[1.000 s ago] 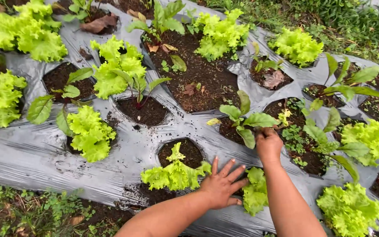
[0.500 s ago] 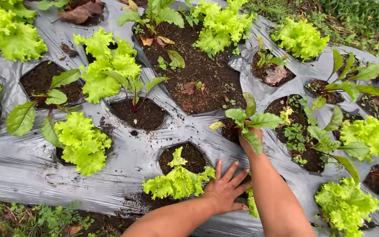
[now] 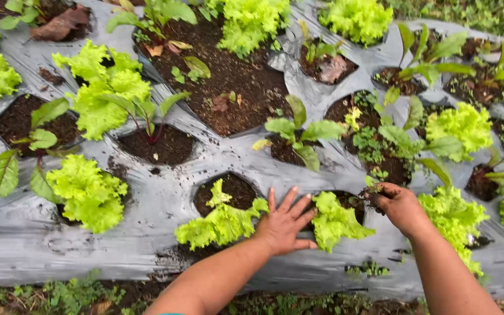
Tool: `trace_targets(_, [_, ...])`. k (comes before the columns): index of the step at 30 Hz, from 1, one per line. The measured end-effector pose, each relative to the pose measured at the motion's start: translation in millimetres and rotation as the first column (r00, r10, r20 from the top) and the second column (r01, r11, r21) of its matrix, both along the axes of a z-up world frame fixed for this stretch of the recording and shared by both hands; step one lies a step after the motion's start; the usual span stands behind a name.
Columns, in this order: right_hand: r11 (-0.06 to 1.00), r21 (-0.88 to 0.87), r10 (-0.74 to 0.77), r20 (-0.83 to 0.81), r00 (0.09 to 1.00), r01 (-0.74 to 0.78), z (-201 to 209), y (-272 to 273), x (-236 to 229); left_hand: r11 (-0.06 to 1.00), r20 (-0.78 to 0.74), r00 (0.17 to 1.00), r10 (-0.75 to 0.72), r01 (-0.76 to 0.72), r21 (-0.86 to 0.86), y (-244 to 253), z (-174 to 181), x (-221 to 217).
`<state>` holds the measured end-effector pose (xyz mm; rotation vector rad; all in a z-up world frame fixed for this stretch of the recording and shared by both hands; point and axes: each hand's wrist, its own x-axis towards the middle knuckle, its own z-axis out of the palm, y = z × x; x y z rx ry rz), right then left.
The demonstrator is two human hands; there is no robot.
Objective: Weeding a vegetable garden bed covered with plastic mulch by hand
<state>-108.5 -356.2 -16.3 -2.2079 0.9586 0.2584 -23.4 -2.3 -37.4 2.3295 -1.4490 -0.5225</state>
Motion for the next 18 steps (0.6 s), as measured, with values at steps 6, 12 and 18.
trace_targets(6, [0.999,0.017,0.033,-0.014,0.999,-0.033,-2.7,-3.4,-51.3,0.994,0.089,0.996,-0.007,-0.003,0.106,-6.7,-2.3,-12.2])
trace_targets(12, [0.957,-0.044,0.278,-0.162,0.947,-0.288,-0.4,-21.5,-64.5,0.996,0.200,0.976,0.088,-0.079,-0.050,-9.9,-2.6,-39.9])
trace_targets(18, [0.755,0.090,0.632,-0.369,0.682,-0.650,11.7,-23.7,-109.2,0.956,0.335,0.941,0.053,0.049,-0.290,-36.6,4.3,-123.0])
